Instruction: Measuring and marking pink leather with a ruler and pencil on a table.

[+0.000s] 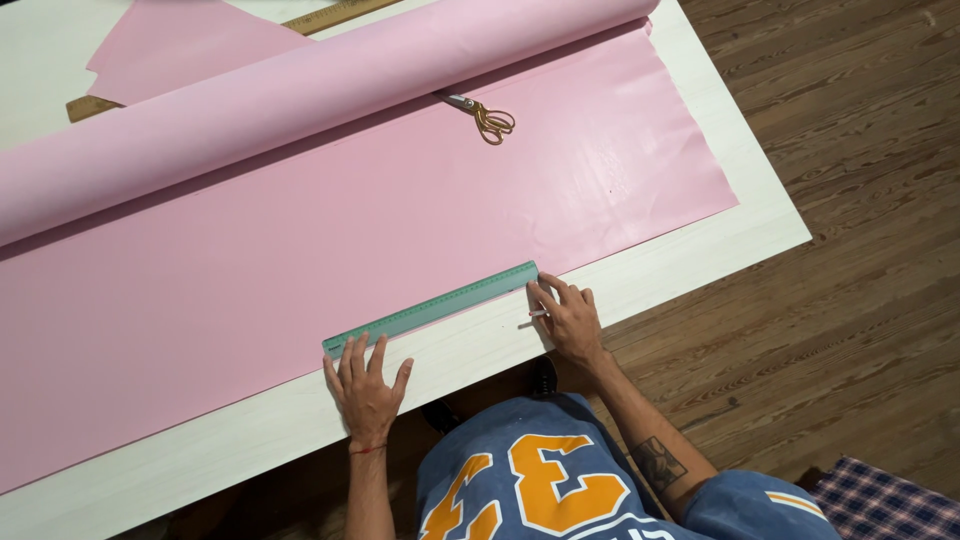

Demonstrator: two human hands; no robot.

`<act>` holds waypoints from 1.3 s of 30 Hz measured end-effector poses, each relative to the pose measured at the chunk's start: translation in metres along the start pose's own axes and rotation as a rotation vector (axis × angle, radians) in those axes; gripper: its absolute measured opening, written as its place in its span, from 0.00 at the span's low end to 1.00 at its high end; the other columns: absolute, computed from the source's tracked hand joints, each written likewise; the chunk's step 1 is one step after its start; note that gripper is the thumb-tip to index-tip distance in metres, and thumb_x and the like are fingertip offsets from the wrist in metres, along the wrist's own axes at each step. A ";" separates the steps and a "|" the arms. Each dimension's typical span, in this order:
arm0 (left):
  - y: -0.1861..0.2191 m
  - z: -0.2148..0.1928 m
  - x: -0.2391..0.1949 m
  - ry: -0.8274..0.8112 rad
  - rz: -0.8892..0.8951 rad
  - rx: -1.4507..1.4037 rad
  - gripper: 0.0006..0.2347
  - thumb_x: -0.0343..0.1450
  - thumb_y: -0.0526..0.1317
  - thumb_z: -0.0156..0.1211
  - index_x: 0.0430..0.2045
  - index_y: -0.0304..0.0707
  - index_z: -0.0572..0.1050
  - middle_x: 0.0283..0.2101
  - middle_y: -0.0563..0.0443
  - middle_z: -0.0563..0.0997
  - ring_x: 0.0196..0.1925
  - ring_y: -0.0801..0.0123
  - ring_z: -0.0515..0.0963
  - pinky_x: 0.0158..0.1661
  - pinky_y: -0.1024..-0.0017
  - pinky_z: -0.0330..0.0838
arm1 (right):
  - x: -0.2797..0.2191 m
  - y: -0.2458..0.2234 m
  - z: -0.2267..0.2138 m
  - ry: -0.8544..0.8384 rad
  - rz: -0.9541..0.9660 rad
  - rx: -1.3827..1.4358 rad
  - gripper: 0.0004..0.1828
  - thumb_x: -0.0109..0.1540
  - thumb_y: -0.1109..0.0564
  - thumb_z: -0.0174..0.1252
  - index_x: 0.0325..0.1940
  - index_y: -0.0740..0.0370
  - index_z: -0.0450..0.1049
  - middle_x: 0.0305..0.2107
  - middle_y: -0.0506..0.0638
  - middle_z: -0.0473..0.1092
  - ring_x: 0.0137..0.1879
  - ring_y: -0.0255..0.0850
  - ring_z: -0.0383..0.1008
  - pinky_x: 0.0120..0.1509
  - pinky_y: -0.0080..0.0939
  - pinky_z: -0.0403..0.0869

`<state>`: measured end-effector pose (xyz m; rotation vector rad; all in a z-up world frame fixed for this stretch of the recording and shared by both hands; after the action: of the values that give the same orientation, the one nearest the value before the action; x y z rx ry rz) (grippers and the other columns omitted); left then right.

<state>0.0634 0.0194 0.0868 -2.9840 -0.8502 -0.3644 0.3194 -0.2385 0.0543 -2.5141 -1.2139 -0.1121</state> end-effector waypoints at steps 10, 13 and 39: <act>0.001 0.000 0.000 0.002 -0.006 -0.013 0.28 0.70 0.64 0.59 0.60 0.51 0.77 0.66 0.49 0.74 0.73 0.58 0.68 0.77 0.44 0.47 | 0.000 -0.001 -0.003 0.025 -0.004 0.006 0.29 0.65 0.46 0.63 0.70 0.52 0.72 0.66 0.50 0.68 0.40 0.35 0.67 0.48 0.42 0.64; -0.001 0.006 -0.002 -0.004 -0.004 0.003 0.29 0.70 0.66 0.57 0.60 0.51 0.76 0.66 0.49 0.74 0.73 0.58 0.68 0.77 0.42 0.48 | 0.000 -0.002 -0.004 0.034 -0.006 -0.003 0.30 0.64 0.47 0.65 0.70 0.51 0.72 0.66 0.49 0.68 0.41 0.35 0.67 0.49 0.42 0.63; 0.000 0.004 -0.007 0.133 0.014 -0.039 0.25 0.71 0.65 0.60 0.54 0.53 0.80 0.60 0.49 0.78 0.67 0.58 0.74 0.72 0.42 0.54 | 0.002 0.054 -0.040 0.074 0.325 0.118 0.17 0.66 0.41 0.66 0.60 0.30 0.79 0.43 0.36 0.73 0.35 0.37 0.79 0.37 0.37 0.78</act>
<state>0.0582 0.0158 0.0816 -2.9582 -0.8183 -0.5784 0.3654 -0.2812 0.0779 -2.5392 -0.7483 -0.0510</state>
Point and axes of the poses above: each hand's wrist, its own x-axis towards the middle knuckle, its own z-axis out of the palm, y = z × x, the point moved 7 cm from there along x, towards the middle knuckle
